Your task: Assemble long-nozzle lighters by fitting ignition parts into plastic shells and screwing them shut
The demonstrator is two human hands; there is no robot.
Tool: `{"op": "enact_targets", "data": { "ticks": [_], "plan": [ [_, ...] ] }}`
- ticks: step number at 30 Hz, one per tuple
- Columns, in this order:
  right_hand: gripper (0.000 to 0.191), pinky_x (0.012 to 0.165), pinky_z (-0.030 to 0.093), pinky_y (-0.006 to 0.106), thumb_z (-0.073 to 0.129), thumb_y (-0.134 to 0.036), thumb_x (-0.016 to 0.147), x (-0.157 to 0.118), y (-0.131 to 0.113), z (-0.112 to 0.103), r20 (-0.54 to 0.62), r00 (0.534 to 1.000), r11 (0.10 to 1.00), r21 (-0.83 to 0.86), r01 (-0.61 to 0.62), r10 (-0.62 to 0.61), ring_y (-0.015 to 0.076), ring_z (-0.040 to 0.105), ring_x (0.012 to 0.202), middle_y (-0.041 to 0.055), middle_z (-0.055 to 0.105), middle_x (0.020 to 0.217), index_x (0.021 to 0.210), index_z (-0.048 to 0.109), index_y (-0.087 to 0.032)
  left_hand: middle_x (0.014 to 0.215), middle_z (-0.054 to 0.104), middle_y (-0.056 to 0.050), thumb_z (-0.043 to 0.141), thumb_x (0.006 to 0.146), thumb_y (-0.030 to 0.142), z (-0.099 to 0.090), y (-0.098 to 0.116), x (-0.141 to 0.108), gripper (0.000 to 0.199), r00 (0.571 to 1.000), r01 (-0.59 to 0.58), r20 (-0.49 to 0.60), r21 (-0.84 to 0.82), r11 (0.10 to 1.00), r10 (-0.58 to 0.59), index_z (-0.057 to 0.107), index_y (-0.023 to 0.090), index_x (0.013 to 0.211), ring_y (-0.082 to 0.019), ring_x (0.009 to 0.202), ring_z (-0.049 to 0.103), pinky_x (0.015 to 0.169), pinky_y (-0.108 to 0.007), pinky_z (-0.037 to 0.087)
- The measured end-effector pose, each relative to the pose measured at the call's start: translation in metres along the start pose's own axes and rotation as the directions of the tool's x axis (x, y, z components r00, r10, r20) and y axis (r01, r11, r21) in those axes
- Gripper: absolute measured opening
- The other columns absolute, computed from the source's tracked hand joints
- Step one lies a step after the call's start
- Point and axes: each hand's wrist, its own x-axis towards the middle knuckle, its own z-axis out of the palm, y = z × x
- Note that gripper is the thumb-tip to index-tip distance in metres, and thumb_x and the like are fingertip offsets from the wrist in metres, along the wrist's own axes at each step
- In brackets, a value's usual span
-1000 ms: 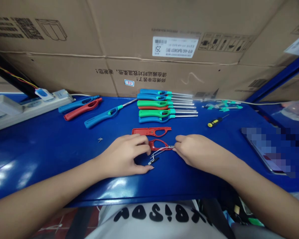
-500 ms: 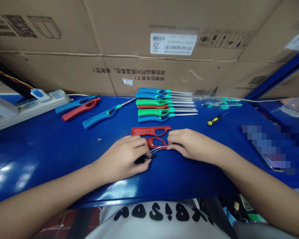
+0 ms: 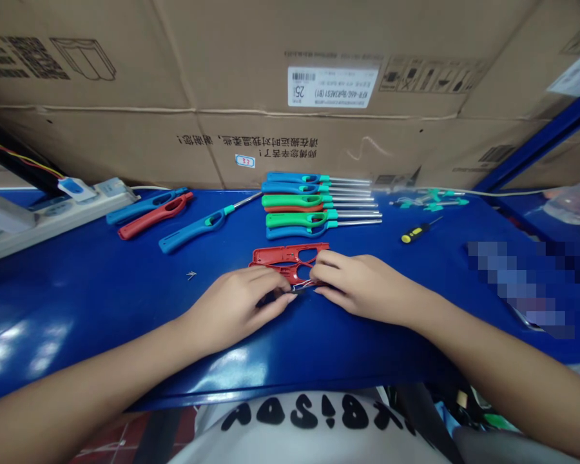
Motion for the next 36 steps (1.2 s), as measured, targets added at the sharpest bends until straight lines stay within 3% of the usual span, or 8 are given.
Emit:
{"op": "enact_targets", "data": {
  "ticks": [4,10,15,23,28,36],
  "plan": [
    [0.017,0.059,0.034,0.027,0.045,-0.026,0.102,0.004,0.0,0.007,-0.018,1.0,0.999,0.024,0.025,-0.025,0.0139,0.055,0.07,0.0062,0.062,0.107,0.104,0.061,-0.019,0.095,0.073,-0.003,0.054,0.101,0.031,0.001,-0.004,-0.001,0.018,0.999,-0.017,-0.032,-0.004,1.0,0.017,0.067,0.019,0.103,-0.018,0.086,0.069,0.075,-0.029,0.052],
    [0.012,0.065,0.039,0.027,0.051,-0.023,0.1,0.005,0.005,0.008,-0.025,0.999,0.986,0.165,0.027,-0.024,0.0162,0.059,0.082,0.006,0.062,0.107,0.106,0.06,-0.018,0.093,0.073,-0.002,0.056,0.101,0.029,0.003,-0.009,-0.001,0.016,0.997,0.002,-0.079,-0.021,1.0,-0.003,0.068,0.019,0.103,-0.016,0.082,0.068,0.074,-0.027,0.05],
    [0.014,0.062,0.037,0.026,0.05,-0.025,0.101,0.006,0.007,0.01,-0.025,0.999,0.992,0.124,0.032,-0.029,0.0143,0.055,0.073,0.0069,0.062,0.109,0.105,0.062,-0.018,0.088,0.072,-0.002,0.055,0.101,0.03,0.004,-0.01,0.002,0.019,0.995,0.023,-0.093,-0.038,0.999,-0.027,0.07,0.019,0.098,-0.015,0.078,0.066,0.073,-0.026,0.049],
    [0.005,0.063,0.037,0.024,0.057,-0.021,0.094,0.003,0.012,0.008,-0.089,0.995,0.953,0.292,0.075,-0.051,0.0126,0.055,0.075,0.0043,0.062,0.105,0.096,0.06,-0.019,0.081,0.069,-0.003,0.053,0.101,0.029,0.005,-0.017,0.007,0.024,0.99,0.029,-0.139,-0.033,0.999,-0.033,0.07,0.016,0.09,-0.014,0.073,0.065,0.07,-0.025,0.049],
    [0.009,0.059,0.031,0.023,0.057,-0.025,0.093,0.006,0.008,0.011,-0.124,0.992,0.954,0.295,0.044,-0.007,0.0113,0.048,0.069,0.0023,0.059,0.093,0.087,0.056,-0.019,0.084,0.072,-0.004,0.055,0.101,0.03,0.006,-0.019,0.008,0.022,0.991,0.03,-0.133,-0.03,0.999,-0.034,0.07,0.017,0.091,-0.015,0.075,0.067,0.072,-0.026,0.051],
    [0.017,0.061,0.032,0.024,0.05,-0.028,0.098,0.009,0.004,0.012,-0.142,0.978,0.901,0.425,-0.082,0.156,0.0122,0.049,0.066,-0.0012,0.057,0.078,0.084,0.049,-0.02,0.087,0.073,-0.001,0.064,0.096,0.028,0.007,-0.026,0.006,0.011,0.993,-0.013,-0.121,-0.072,0.997,0.004,0.071,0.019,0.097,-0.014,0.076,0.068,0.072,-0.024,0.051]
  ]
}}
